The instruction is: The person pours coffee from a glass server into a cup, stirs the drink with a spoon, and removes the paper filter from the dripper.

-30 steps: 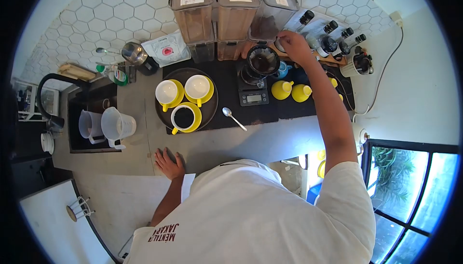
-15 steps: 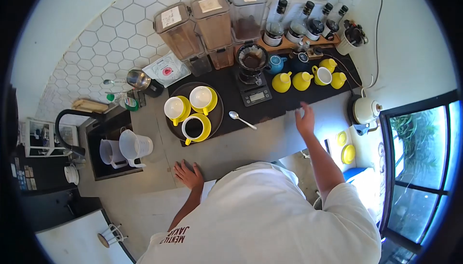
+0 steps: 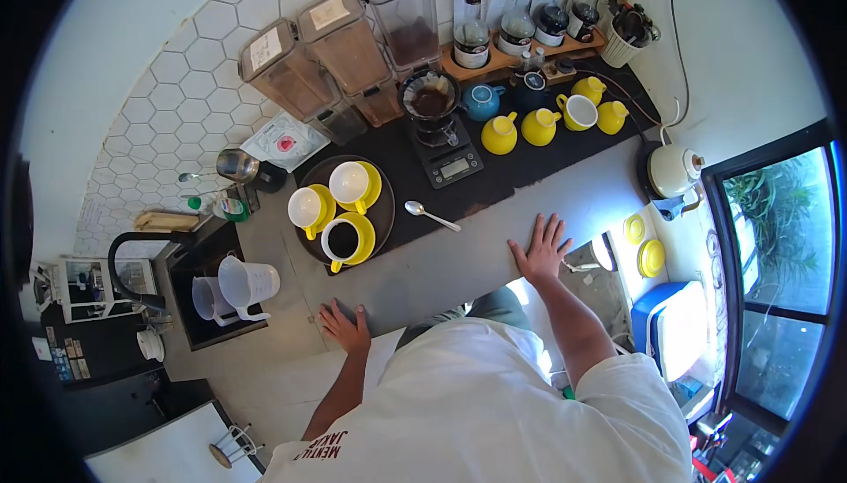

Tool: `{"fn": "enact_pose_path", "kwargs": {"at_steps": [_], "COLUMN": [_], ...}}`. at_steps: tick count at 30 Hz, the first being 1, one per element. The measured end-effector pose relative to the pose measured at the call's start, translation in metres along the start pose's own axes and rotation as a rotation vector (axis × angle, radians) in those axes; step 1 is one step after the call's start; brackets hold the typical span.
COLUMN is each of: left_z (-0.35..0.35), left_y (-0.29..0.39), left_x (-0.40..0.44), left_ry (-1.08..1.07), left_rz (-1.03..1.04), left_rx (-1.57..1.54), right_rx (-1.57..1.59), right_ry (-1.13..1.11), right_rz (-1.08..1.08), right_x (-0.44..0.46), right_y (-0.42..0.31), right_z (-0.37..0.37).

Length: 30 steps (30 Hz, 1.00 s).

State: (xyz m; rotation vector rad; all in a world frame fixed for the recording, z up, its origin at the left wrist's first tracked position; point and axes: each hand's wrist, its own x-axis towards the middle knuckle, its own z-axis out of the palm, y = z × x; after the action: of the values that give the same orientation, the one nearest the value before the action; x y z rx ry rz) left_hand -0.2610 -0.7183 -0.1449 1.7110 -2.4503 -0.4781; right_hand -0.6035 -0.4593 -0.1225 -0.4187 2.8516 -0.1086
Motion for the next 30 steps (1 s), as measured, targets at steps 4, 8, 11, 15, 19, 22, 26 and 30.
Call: {"fn": "enact_pose_path", "kwargs": {"at_steps": [4,8,11,15,19,22,26,30], "left_z": [0.004,0.007,0.014,0.019,0.019,0.021,0.024,0.023], "left_y": [-0.004,-0.007,-0.002,0.015,0.01,0.011,0.006,0.007], "left_x": [-0.001,0.001,-0.001,0.001,0.0,-0.001,0.001,-0.002], "left_ry": [0.038,0.044,0.125,0.233,0.236,0.257,0.279,0.292], "left_rz": [0.027,-0.008,-0.012,-0.045,-0.041,-0.037,-0.012,0.013], "left_rx": [0.021,0.015,0.012,0.123,0.141,0.114,0.1,0.086], "right_rx": [0.024,0.078,0.032,0.018,0.014,0.016,0.004,0.04], "right_ry": [0.045,0.171,0.267,0.279,0.306,0.323,0.346,0.349], "right_rz": [-0.01,-0.024,0.015,0.004,-0.018,-0.039,-0.052,-0.062], "right_x": [0.009,0.052,0.062,0.066,0.066,0.068,0.068,0.067], "right_y": [0.005,0.04,0.045,0.05,0.052,0.054,0.057,0.056], "right_z": [-0.011,-0.016,-0.006,-0.003,0.005,0.005,0.01,0.008]}}
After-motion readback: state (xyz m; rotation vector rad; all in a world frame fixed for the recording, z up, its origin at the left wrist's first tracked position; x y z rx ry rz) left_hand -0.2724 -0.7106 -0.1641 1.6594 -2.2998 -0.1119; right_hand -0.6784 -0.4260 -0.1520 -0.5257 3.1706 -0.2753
